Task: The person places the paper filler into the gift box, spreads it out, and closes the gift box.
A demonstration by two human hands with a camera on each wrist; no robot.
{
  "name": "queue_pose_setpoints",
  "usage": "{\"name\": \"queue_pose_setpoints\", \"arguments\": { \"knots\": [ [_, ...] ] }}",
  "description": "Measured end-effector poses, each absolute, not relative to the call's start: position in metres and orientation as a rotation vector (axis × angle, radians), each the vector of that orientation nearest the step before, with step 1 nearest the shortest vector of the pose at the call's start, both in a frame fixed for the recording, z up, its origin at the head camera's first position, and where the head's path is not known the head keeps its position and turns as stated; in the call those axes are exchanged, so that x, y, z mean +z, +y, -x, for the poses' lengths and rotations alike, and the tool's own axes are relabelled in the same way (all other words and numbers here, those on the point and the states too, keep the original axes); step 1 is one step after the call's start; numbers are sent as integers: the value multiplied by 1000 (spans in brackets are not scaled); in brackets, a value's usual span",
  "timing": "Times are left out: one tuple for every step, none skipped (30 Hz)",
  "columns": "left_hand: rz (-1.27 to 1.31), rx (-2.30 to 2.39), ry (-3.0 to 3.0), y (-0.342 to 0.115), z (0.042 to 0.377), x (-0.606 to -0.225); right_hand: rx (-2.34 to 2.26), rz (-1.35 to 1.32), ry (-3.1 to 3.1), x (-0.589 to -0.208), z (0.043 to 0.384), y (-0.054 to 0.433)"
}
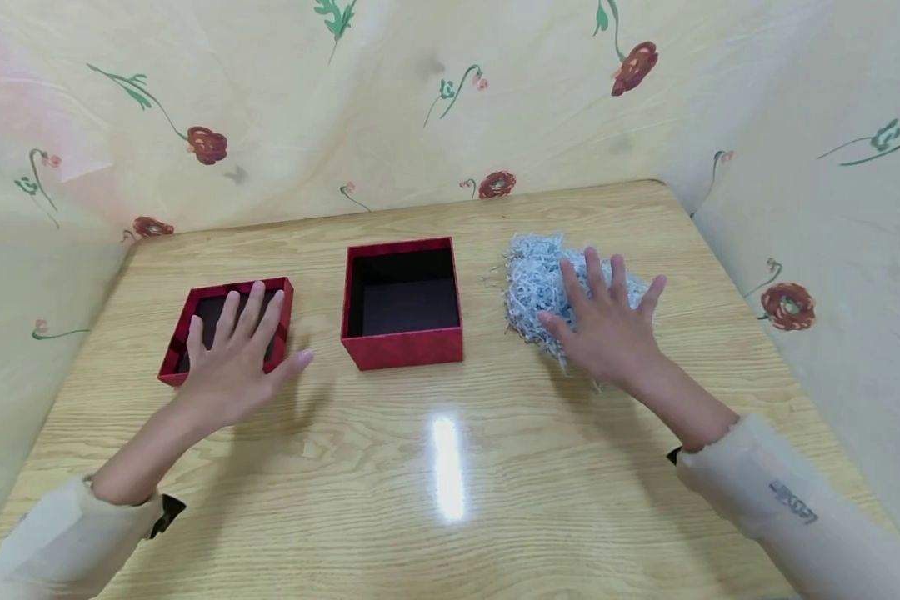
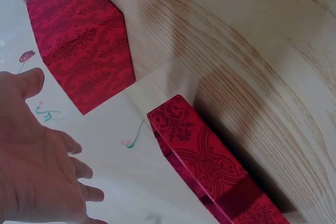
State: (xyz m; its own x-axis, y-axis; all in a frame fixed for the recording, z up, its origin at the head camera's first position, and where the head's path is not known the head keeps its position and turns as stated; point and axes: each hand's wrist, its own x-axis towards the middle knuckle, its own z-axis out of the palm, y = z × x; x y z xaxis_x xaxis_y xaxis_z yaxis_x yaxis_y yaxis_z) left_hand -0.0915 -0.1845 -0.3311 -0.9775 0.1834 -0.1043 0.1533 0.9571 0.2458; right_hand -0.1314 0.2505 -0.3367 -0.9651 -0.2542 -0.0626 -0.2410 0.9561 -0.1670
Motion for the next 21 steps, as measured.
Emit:
{"name": "queue_pose_setpoints", "arguments": {
  "knots": [
    [-258,363,2987,-184,92,-331,-248,378,3022,-337,132,252],
    [-259,366,2991,-184,92,-332,-252,373,3020,-337,133,253],
    [-259,368,2995,-183,92,-332,-255,368,3017,-337,134,253],
    [-259,372,2998,-183,92,-332,-259,365,3016,-338,135,254],
    [-259,378,2999,-182,92,-332,-261,362,3014,-338,136,255],
    [-260,385,3000,-182,93,-332,-263,359,3013,-338,136,256],
    [-261,390,3000,-181,93,-333,-261,359,3013,-339,137,257],
    [-261,396,3001,-180,93,-333,-262,361,3011,-339,137,258],
    [-262,405,3001,-179,93,-333,-265,363,3010,-339,138,259],
    [-262,411,3002,-179,92,-333,-265,367,3010,-339,138,259],
    [-263,417,3005,-178,92,-334,-264,369,3011,-339,139,260],
    [-262,426,3006,-177,92,-334,-265,371,3011,-339,140,261],
    [-263,436,3008,-176,92,-334,-264,374,3012,-339,140,261],
    [-264,444,3010,-175,92,-335,-269,374,3010,-338,141,261],
    [-266,448,3013,-174,93,-336,-268,372,3009,-338,142,261],
    [-266,451,3016,-173,93,-336,-266,371,3006,-338,142,261],
    [-268,458,3019,-172,93,-337,-264,368,3002,-338,143,262],
    [-269,462,3022,-171,94,-338,-262,365,2997,-338,144,262],
    [-271,467,3024,-170,94,-338,-261,361,2994,-338,146,262],
    [-270,471,3028,-168,94,-339,-261,357,2992,-338,147,263],
    [-270,479,3031,-167,94,-339,-259,355,2994,-338,148,263]
  ]
}}
